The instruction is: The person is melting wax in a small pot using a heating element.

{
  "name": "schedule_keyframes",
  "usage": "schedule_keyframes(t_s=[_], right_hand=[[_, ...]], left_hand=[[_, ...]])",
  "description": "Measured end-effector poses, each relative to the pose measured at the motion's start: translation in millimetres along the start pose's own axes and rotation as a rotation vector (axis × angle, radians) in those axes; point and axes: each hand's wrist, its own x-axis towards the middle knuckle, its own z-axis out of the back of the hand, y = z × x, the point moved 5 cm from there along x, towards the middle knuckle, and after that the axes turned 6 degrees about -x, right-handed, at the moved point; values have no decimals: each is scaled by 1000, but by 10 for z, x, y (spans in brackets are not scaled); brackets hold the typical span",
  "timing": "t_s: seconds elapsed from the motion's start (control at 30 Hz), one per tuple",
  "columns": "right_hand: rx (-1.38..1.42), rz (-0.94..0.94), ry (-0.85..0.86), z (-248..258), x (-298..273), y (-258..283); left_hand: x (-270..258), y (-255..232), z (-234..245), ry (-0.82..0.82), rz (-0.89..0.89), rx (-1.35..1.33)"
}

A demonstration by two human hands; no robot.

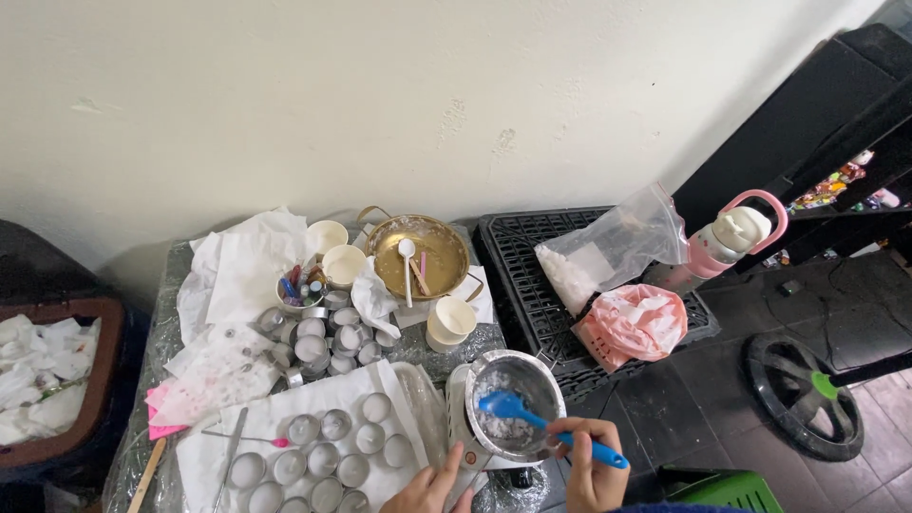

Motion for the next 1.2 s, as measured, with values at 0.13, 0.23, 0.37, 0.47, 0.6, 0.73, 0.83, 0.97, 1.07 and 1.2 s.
schedule_keyframes(t_s=[0.13, 0.23, 0.37, 0.47, 0.6, 0.73, 0.83, 0.97, 1.07, 1.2], right_hand=[[-7, -3, -37, 187, 6, -331], [-65, 30, -127, 177, 29, -246], [-17, 23, -21, 96, 0, -345], [37, 33, -77, 190, -39, -522], [4, 38, -164, 171, -22, -343], [95, 75, -15, 158, -78, -524], [94, 24, -63, 229, -82, -690], [38, 55, -100, 56, -81, -263], [99, 68, -40, 136, -89, -510], [-39, 34, -85, 215, -25, -371]], left_hand=[[-21, 212, -176, -105, -154, -12], [-30, 306, -309, -128, -191, 1], [-33, 447, -444, -102, -125, 42], [-62, 624, -559, -60, -106, 34], [-112, 820, -811, -4, -53, 29], [-127, 818, -816, -47, -47, 38], [-140, 820, -799, -127, -95, 41], [-150, 791, -752, -96, -67, 40], [-117, 775, -723, -45, -22, 40], [-148, 778, -735, -77, -32, 41]])
